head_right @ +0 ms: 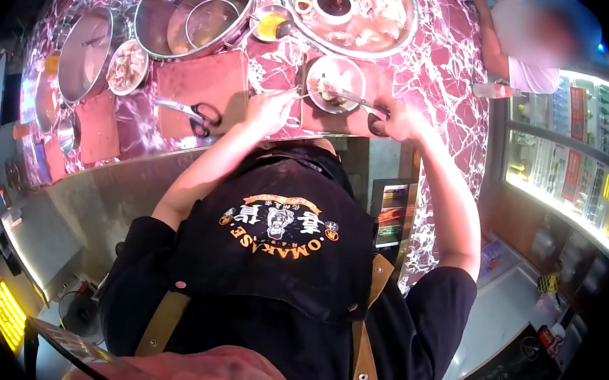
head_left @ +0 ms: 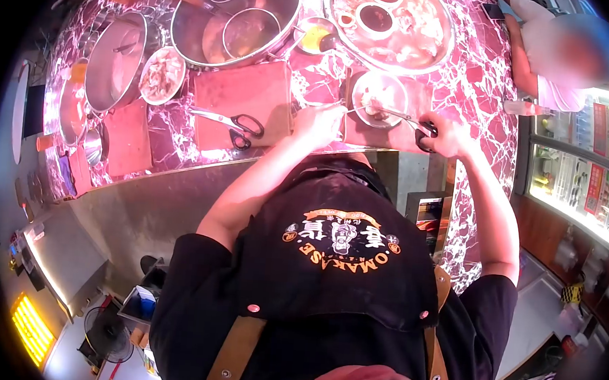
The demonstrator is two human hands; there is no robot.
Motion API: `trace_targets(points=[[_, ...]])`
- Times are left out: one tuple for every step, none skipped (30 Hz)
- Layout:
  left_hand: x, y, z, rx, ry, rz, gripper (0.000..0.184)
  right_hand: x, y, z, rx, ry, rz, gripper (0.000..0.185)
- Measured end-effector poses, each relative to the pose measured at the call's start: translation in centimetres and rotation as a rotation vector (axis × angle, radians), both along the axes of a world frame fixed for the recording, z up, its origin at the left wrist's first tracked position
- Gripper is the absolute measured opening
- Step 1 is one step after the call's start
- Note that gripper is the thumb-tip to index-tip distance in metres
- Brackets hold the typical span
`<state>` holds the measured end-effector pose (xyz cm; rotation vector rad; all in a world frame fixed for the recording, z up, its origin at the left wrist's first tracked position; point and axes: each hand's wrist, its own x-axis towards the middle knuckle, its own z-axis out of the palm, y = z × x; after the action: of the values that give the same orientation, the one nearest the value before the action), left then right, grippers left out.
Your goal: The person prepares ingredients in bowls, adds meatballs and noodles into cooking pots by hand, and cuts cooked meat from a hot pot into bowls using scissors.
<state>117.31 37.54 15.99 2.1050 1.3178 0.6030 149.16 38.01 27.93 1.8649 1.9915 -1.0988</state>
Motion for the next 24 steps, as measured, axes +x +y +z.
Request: trace_targets(points=[[0.1, 0.0, 0.1, -0.013, 0.009, 0.009, 0.020, -0.1, 0.1, -0.3, 0.030, 0.017, -0.011, 0.047], [0.0, 0.0, -0.1, -0.012, 0.011, 0.007, 0.020, 0.1, 0.0, -0.3, 0.031, 0.019, -0.013, 0.047], [0.0, 0.2, -0.6, -0.033, 0.026, 0.017, 0.021, 0.3, -0.2, -0.1, 0.014, -0.002, -0.009, 0.045], [0.0, 0.3, -0.6, -0.055, 0.041, 0.028, 0.021, 0.4, -0.4, 0.3, -0.004, -0.024, -0.003, 0.043], [0.0, 0.3, -0.7, -0.055, 0.041, 0.031, 0.021, 0.6, -1.0, 0.8, 0.051, -0.030, -0.004, 0.040], [0.0, 0.4, -0.8, -0.108, 0.067, 0.044, 0.021, 0.8, -1.5, 1.4, 0.053, -0.030, 0.002, 0.040], [0.0, 0.5, -0.7, -0.161, 0.092, 0.058, 0.021, 1.0, -2.0, 2.2, 0.103, -0.038, -0.009, 0.039], [0.0, 0.6, -0.5, -0.158, 0.091, 0.066, 0.021, 0.3, -2.3, 3.8, 0.152, -0.047, -0.018, 0.039], [0.0, 0.7, -0.3, -0.164, 0.096, 0.056, 0.022, -0.7, -2.4, 5.3, 0.123, -0.090, -0.029, 0.041], [0.0, 0.7, 0.0, -0.170, 0.102, 0.040, 0.023, -1.1, -2.6, 4.9, 0.179, -0.138, -0.006, 0.049], [0.2, 0.8, 0.5, -0.166, 0.102, 0.033, 0.023, -1.9, -2.4, 4.6, 0.160, -0.178, 0.010, 0.051], [0.4, 0.8, 0.9, -0.138, 0.101, 0.015, 0.023, -2.7, -2.0, 4.1, 0.141, -0.219, 0.022, 0.053], [0.6, 0.9, 1.3, -0.111, 0.099, -0.004, 0.024, -3.0, -1.9, 2.6, 0.167, -0.218, 0.037, 0.055], [0.7, 0.9, 1.4, -0.109, 0.101, -0.015, 0.024, -2.4, -1.5, 0.4, 0.129, -0.208, 0.035, 0.054], [0.8, 1.0, 1.4, -0.115, 0.148, -0.021, 0.024, -1.7, -1.3, -1.0, 0.112, -0.159, 0.012, 0.052], [0.7, 0.9, 1.4, -0.123, 0.195, -0.022, 0.024, -1.4, -1.2, -1.2, 0.094, -0.110, -0.007, 0.050], [0.7, 0.8, 1.0, -0.126, 0.196, -0.023, 0.024, -0.7, -1.5, -1.1, 0.090, -0.108, -0.007, 0.050], [0.6, 0.6, 0.2, -0.071, 0.157, -0.004, 0.021, 0.0, -1.9, -0.7, 0.114, -0.064, -0.023, 0.049], [0.5, 0.4, -0.3, -0.017, 0.117, 0.015, 0.019, 0.4, -2.3, 0.2, 0.137, -0.021, -0.039, 0.048], [0.3, 0.3, -0.4, -0.022, 0.117, 0.019, 0.019, 0.4, -2.9, 1.8, 0.128, 0.016, -0.084, 0.049], [0.2, 0.3, -0.4, -0.028, 0.084, 0.026, 0.019, 0.1, -3.3, 3.5, 0.100, -0.037, -0.110, 0.049], [0.2, 0.4, 0.1, -0.031, 0.052, 0.032, 0.018, -0.4, -3.3, 4.8, 0.075, -0.090, -0.137, 0.049], [0.1, 0.6, 0.6, -0.031, 0.051, 0.034, 0.018, -0.7, -3.3, 4.8, 0.074, -0.091, -0.135, 0.049], [0.2, 0.8, 1.1, -0.100, 0.118, 0.010, 0.020, -0.8, -3.3, 4.8, 0.071, -0.093, -0.134, 0.050]])
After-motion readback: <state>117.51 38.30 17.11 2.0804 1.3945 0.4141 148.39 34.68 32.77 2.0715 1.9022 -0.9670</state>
